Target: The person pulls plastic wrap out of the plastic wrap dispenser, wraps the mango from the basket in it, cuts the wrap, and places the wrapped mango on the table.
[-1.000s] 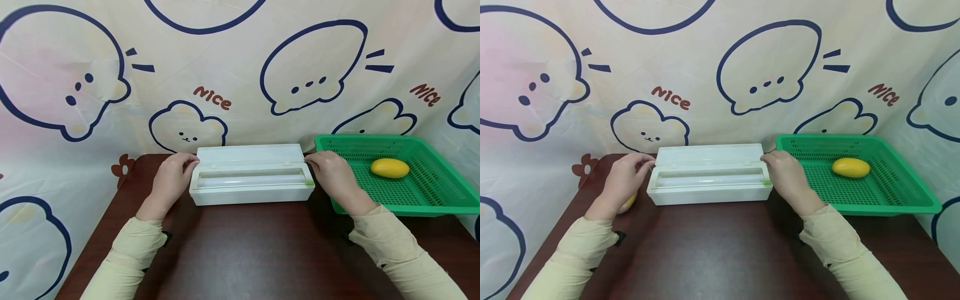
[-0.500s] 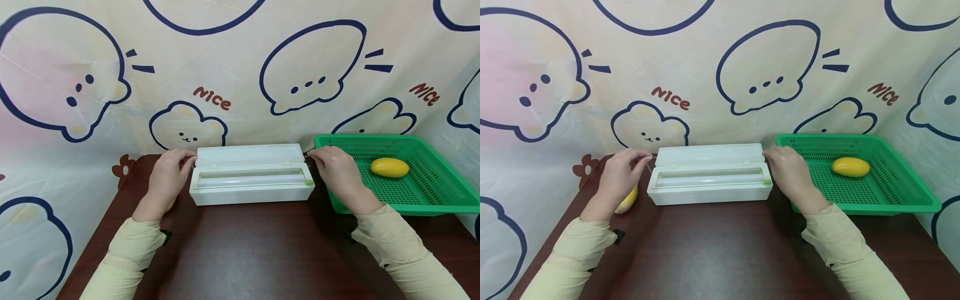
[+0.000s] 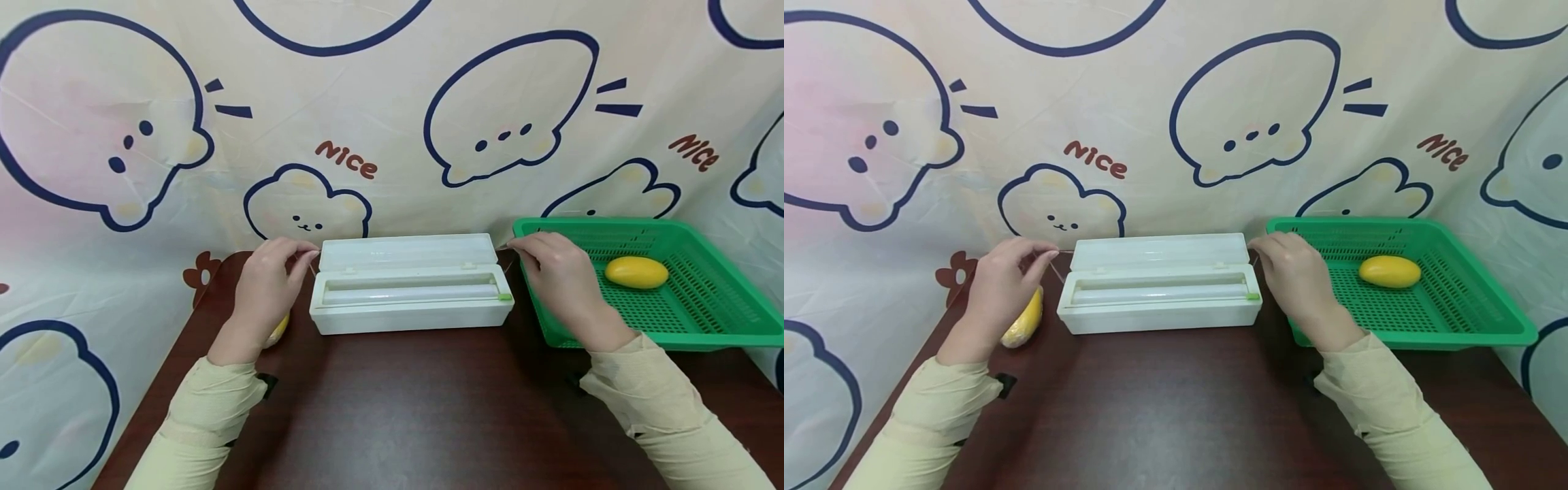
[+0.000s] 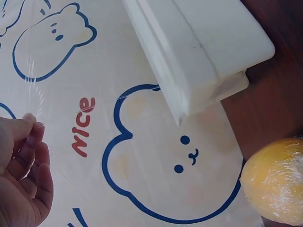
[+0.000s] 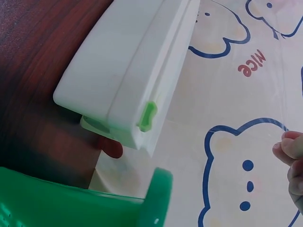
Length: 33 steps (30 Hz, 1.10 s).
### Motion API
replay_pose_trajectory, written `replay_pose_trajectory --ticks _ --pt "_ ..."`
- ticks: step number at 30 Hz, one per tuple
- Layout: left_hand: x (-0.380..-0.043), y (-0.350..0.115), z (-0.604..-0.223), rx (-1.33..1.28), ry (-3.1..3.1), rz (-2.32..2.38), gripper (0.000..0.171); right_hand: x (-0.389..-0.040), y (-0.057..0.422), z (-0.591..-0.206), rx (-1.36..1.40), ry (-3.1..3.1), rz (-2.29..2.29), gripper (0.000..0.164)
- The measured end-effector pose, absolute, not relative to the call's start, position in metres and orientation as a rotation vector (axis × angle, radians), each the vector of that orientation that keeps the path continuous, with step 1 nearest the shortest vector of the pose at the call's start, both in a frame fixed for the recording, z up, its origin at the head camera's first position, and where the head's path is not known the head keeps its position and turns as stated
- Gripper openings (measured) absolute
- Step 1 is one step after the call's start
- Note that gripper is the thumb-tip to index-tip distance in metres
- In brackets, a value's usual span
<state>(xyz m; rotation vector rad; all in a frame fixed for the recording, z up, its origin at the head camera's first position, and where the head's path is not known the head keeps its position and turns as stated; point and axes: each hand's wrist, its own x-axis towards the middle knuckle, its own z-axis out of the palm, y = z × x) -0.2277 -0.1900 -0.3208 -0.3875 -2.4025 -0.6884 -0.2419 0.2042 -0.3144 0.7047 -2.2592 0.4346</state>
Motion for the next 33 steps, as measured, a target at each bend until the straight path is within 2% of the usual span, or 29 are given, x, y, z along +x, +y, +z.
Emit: replay_pose_trajectory --ticks 33 --pt "-0.209 -0.192 -0.298 -0.439 -2.306 -0.675 0.013 -0.221 0.205 -0.291 0.668 -2.214 0.444 0.019"
